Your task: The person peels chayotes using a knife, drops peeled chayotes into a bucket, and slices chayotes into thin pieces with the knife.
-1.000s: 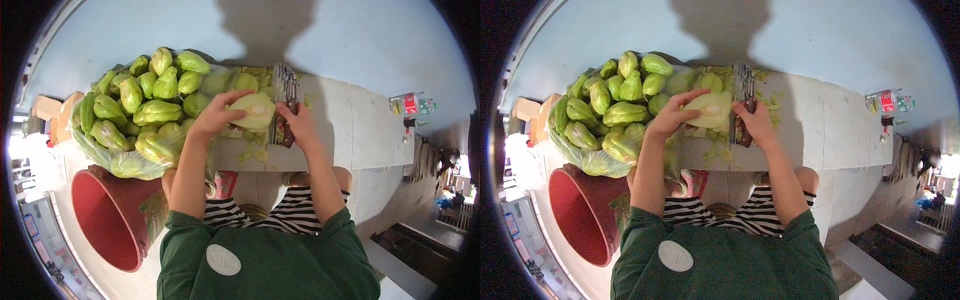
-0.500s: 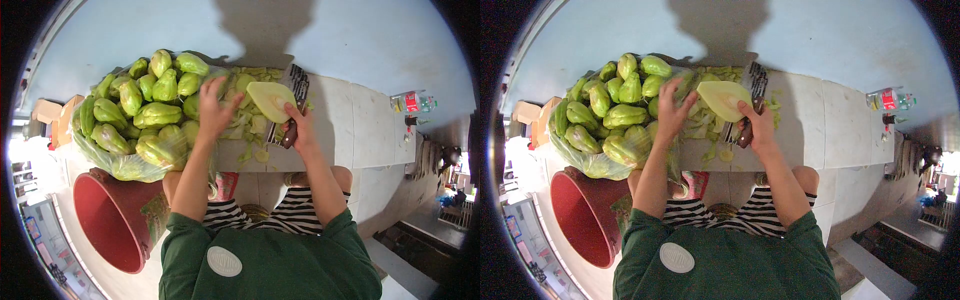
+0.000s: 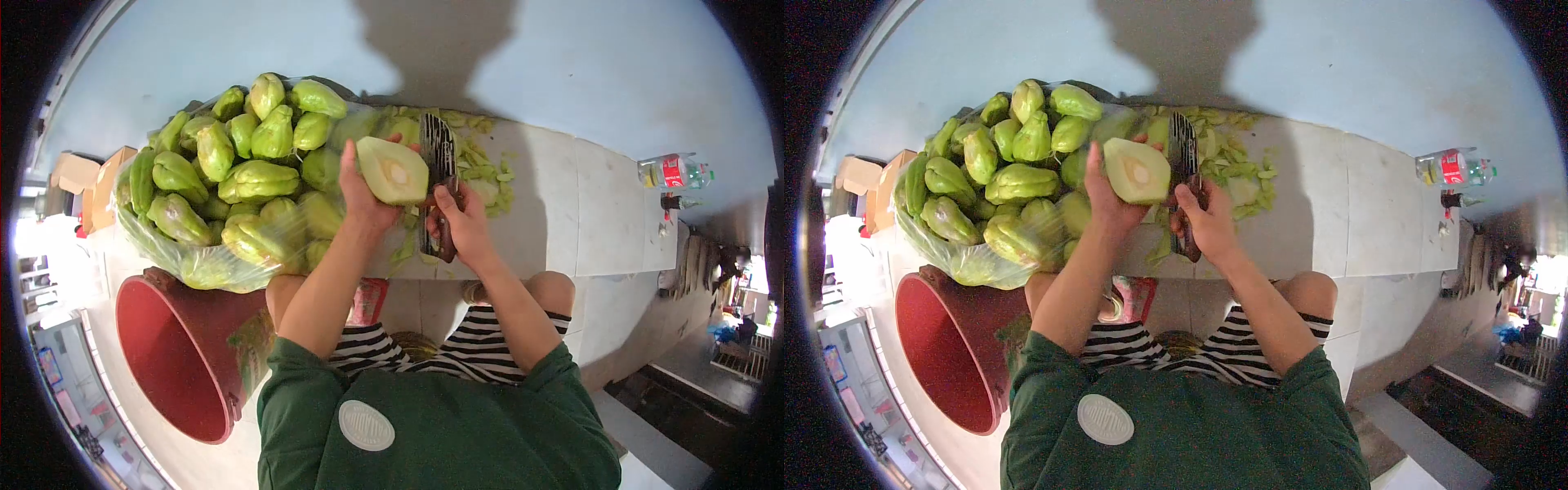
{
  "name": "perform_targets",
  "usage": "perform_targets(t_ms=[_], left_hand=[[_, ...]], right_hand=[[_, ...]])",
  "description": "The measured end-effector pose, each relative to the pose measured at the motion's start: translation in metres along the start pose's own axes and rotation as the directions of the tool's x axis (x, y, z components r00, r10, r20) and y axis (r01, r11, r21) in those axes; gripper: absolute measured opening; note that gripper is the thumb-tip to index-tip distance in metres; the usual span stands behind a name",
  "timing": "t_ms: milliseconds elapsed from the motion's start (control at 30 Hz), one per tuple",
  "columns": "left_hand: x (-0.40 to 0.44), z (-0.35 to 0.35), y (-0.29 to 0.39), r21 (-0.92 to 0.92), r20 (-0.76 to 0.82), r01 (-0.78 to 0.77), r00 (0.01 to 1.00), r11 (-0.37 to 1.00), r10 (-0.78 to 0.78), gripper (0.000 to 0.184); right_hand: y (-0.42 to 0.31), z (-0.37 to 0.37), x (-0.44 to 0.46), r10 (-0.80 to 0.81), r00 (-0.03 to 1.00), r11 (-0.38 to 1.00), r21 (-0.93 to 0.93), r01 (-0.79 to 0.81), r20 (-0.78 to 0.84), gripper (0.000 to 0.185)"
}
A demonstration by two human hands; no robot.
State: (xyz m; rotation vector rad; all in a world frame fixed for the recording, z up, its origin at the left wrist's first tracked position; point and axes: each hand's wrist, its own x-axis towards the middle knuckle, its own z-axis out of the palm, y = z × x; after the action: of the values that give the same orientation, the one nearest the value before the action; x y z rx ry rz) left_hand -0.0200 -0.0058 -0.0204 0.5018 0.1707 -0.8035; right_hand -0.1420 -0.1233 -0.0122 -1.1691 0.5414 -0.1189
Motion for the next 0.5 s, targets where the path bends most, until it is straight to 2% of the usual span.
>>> perform_targets(t_ms=[67, 100, 133, 167, 200, 267, 300, 367, 500], left_hand=[[0.003, -0.002, 0.016, -0.069, -0.016, -0.015, 1.0, 0.997, 0.013, 0.064], [0.004, -0.005, 0.023, -0.127, 0.072, -0.047, 0.996, 0.991, 0.057, 0.069], [0.005, -0.006, 0.028, -0.186, 0.157, -0.073, 0.982, 0.98, 0.103, 0.073], [0.007, -0.007, 0.032, -0.186, 0.158, -0.074, 0.982, 0.98, 0.104, 0.073], [0.008, -0.009, 0.035, -0.169, 0.166, -0.105, 0.977, 0.98, 0.133, 0.071], [0.009, -0.012, 0.04, -0.132, 0.18, -0.167, 0.965, 0.977, 0.189, 0.068], [0.008, -0.009, 0.042, -0.13, 0.178, -0.167, 0.966, 0.977, 0.188, 0.068], [0.005, -0.004, 0.047, -0.027, 0.145, -0.154, 0.977, 0.988, 0.156, 0.065], [-0.001, 0.011, 0.055, 0.118, 0.167, -0.137, 0.979, 0.983, 0.116, 0.062]], right_hand=[[-0.005, 0.0, -0.001, -0.078, 0.997, 0.989, -0.122, 0.079, 0.013, 0.029], [-0.005, -0.004, -0.002, -0.079, 0.997, 0.989, -0.122, 0.08, 0.014, 0.029], [-0.005, -0.011, -0.001, -0.231, 0.972, 0.887, -0.402, 0.226, 0.038, 0.029], [-0.004, -0.014, -0.002, -0.363, 0.926, 0.687, -0.641, 0.342, 0.105, 0.03], [-0.004, -0.014, -0.004, -0.362, 0.926, 0.687, -0.641, 0.341, 0.105, 0.03], [-0.007, -0.012, -0.009, -0.448, 0.864, 0.561, -0.681, 0.47, 0.227, 0.033], [-0.01, -0.009, -0.012, -0.447, 0.866, 0.564, -0.68, 0.469, 0.226, 0.033], [-0.015, -0.004, -0.015, -0.357, 0.915, 0.665, -0.637, 0.39, 0.188, 0.034], [-0.007, -0.027, -0.008, -0.306, 0.945, 0.747, -0.586, 0.314, 0.117, 0.039]])
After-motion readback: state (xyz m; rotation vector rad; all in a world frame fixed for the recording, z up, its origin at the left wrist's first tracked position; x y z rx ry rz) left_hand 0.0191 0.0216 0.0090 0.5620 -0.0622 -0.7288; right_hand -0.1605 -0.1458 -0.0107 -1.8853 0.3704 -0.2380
